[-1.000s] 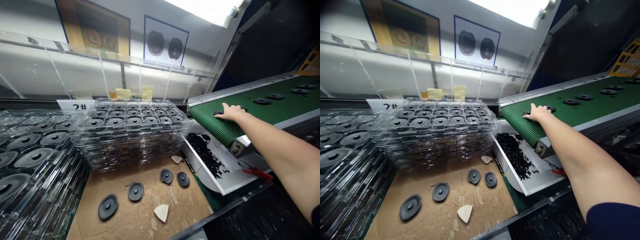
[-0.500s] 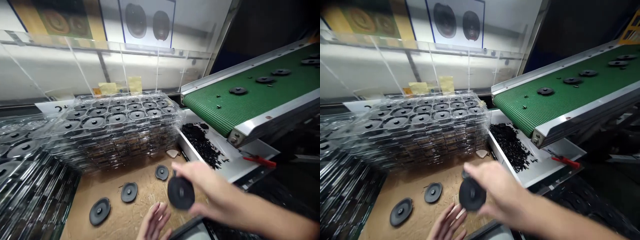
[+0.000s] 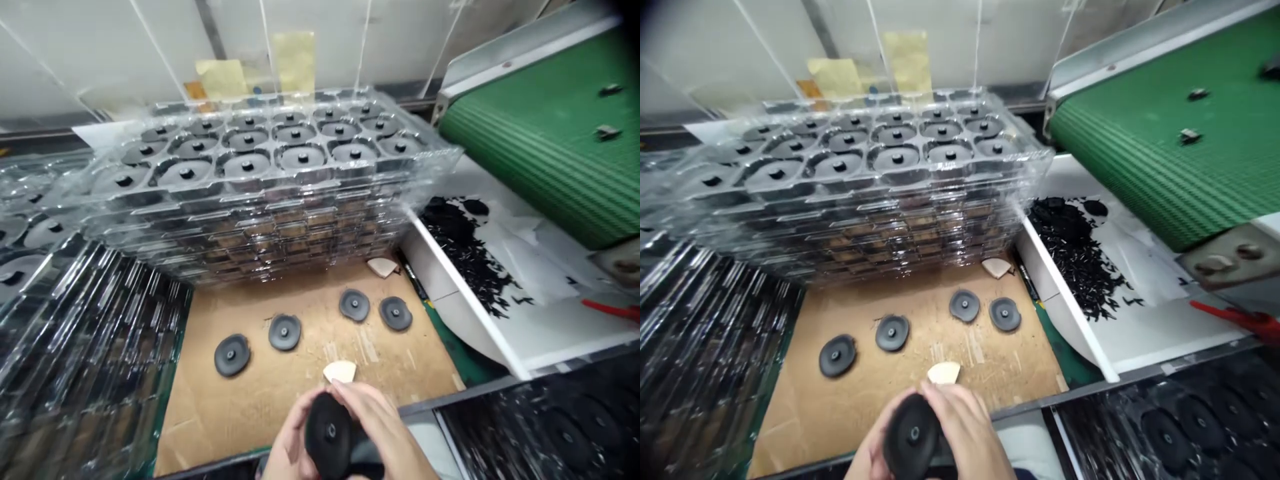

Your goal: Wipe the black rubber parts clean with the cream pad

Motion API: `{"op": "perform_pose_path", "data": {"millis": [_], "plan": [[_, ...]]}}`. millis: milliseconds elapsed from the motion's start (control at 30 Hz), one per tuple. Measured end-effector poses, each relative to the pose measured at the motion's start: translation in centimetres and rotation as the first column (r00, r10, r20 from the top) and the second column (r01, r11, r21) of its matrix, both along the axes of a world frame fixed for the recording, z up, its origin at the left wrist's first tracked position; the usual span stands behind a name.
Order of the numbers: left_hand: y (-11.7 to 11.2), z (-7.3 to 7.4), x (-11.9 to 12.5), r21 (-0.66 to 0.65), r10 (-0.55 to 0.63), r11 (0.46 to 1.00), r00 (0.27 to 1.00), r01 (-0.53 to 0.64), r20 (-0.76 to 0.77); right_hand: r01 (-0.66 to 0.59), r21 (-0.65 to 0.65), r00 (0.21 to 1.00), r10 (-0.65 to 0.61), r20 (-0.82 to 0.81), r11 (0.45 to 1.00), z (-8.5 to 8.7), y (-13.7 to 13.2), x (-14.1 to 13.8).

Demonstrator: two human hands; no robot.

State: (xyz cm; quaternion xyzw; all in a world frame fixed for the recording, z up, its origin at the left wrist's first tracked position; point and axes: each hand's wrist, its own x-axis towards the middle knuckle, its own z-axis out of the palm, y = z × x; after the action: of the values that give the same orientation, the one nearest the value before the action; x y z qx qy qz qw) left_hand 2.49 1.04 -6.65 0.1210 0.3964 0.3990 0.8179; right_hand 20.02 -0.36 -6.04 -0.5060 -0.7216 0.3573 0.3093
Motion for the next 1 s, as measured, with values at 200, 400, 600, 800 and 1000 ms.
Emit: {"op": "perform_pose_path", "data": {"millis": [200, 400, 600, 800, 1000], "plan": [[1.5, 0.9, -2.7, -0.093, 0.253, 0.965, 0.963, -0.244, 0.09, 0.248, 0.08, 0.913, -0.261, 0.315, 0.965, -3.6, 1.4, -0.4], [2.4, 1.0, -3.9, -0.108, 0.324, 0.944, 0.934, -0.31, 0.15, 0.185, 0.122, 0.948, -0.209, 0.239, 0.975, -6.0, 0.9, -1.0], [2.5, 2.6, -3.5, -0.088, 0.402, 0.913, 0.916, -0.399, 0.01, 0.163, 0.128, 0.974, -0.181, 0.137, 0.978, -0.3, 3.8, -2.7], [1.2, 3.3, -3.2, -0.009, 0.484, 0.874, 0.872, -0.486, -0.068, 0.041, 0.209, 0.999, -0.035, -0.033, 0.977, 5.4, 3.7, -6.9], [0.0, 4.4, -3.2, 0.017, 0.496, 0.868, 0.868, -0.496, -0.037, 0.078, 0.286, 0.996, -0.085, 0.014, 0.955, 5.9, 2.4, -7.1]]}}
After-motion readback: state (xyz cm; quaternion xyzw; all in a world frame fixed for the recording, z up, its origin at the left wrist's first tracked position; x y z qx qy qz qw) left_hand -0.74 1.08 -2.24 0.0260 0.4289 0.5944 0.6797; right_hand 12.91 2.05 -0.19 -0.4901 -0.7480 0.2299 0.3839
